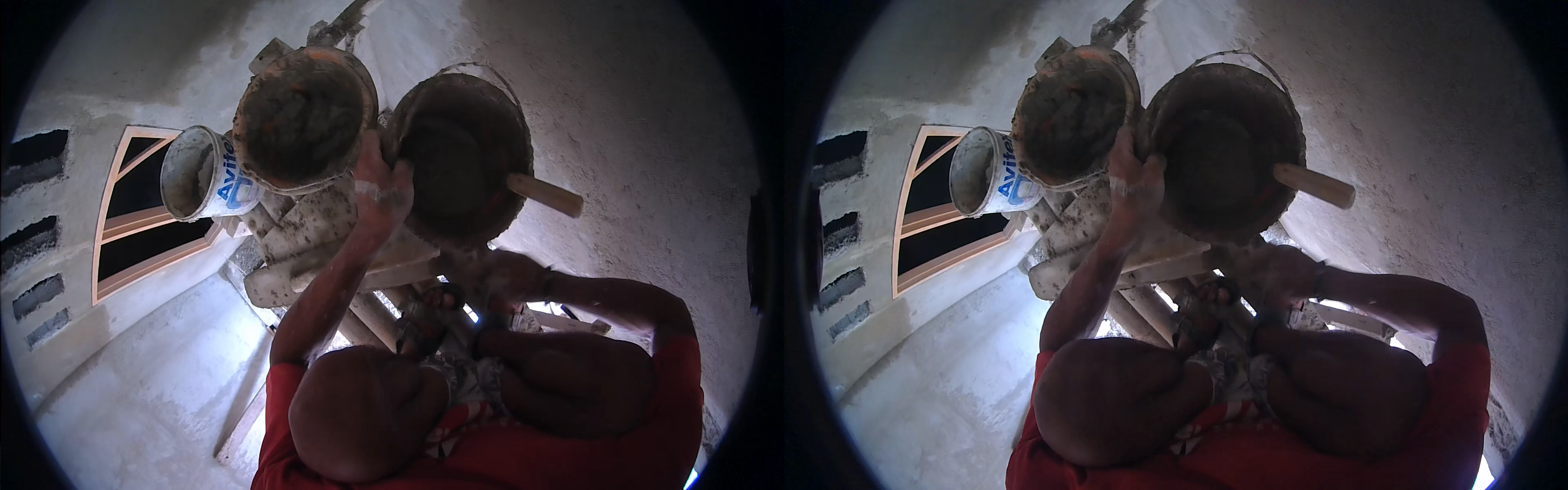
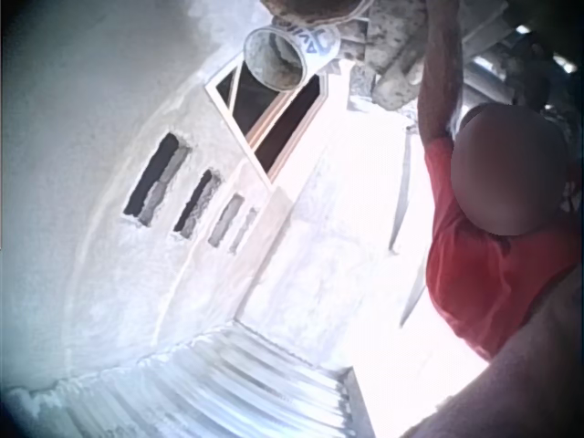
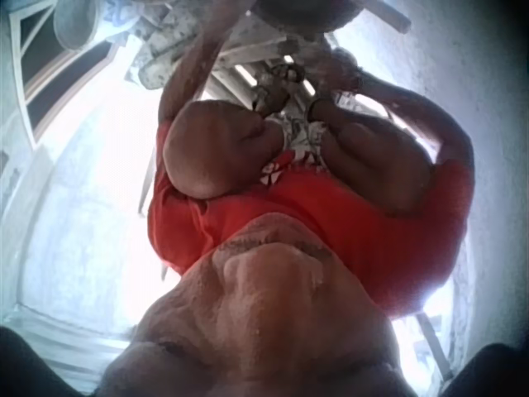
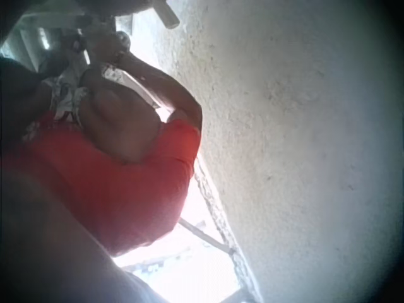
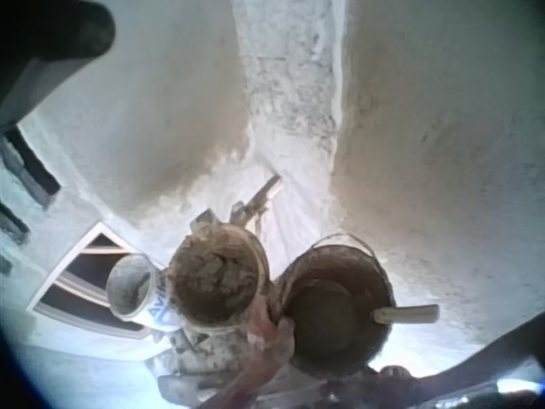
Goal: The person smooths a layer of wet plaster onto a wall using a float, then mixes more plaster in a bucket using a trowel and applies it to another section of the wall.
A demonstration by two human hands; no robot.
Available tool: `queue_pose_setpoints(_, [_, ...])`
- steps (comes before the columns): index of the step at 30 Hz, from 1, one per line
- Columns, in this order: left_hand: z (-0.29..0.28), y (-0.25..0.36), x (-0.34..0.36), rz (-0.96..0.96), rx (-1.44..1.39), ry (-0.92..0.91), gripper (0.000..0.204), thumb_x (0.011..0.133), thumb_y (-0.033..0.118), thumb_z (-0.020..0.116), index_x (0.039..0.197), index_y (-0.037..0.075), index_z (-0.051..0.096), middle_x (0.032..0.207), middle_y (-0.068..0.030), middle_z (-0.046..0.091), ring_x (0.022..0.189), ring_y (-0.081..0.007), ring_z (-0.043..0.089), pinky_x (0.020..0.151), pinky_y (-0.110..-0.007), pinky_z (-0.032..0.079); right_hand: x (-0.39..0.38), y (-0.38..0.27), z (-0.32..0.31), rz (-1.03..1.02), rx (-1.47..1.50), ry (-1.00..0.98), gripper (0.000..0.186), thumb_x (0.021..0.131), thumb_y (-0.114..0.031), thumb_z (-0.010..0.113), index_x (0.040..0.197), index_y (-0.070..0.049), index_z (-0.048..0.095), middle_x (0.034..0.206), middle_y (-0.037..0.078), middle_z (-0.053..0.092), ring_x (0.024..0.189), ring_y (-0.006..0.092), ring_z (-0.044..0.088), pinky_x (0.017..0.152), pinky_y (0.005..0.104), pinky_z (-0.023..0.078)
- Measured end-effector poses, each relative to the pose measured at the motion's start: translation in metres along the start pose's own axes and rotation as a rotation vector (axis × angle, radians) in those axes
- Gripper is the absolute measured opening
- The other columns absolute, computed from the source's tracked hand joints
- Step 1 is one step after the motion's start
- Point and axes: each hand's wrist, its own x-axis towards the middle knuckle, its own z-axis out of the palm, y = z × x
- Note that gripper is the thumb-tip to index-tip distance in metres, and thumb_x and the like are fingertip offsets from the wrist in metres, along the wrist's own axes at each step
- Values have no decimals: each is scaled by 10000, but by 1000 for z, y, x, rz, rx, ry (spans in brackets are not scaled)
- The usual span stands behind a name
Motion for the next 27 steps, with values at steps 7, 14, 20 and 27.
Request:
queue_pose_setpoints(7, [8, 11, -5, 84, -36, 101, 301, 739, 54, 585, 1016, -37, 509, 870, -250, 597, 793, -422, 608, 717, -484, 457, 80, -45, 52, -359, -372, 555, 521, 898, -180, 488, 1405, -77, 428, 1378, 204, 419, 1210, 364, 470, 1063, 442, 370])
queue_pose_setpoints(14, [21, 23, -9, 251, -48, 111, 197, 723, 60, 588, 880, -38, 523, 765, -178, 527, 690, -353, 547, 644, -430, 441, 142, -21, 68, -77, -172, 196, 436, 936, -209, 449, 1354, -90, 473, 1356, 216, 466, 1203, 359, 512, 995, 477, 438])
queue_pose_setpoints(20, [28, 41, -7, 55, -203, 83, 183, 695, 25, 604, 851, -18, 519, 730, -95, 522, 648, -197, 504, 608, -360, 430, 117, -16, 52, 318, 685, 191, 304, 937, -165, 452, 1207, -105, 576, 1235, 149, 580, 1106, 249, 580, 941, 398, 480])
queue_pose_setpoints(27, [7, 80, 17, 143, -587, 32, 199, 684, -46, 604, 872, 1, 558, 751, -13, 547, 674, -108, 500, 648, -267, 437, 28, 43, 26, -41, -17, 546, 396, 774, -230, 582, 1153, -116, 602, 1137, 107, 616, 1068, 279, 595, 967, 445, 458])
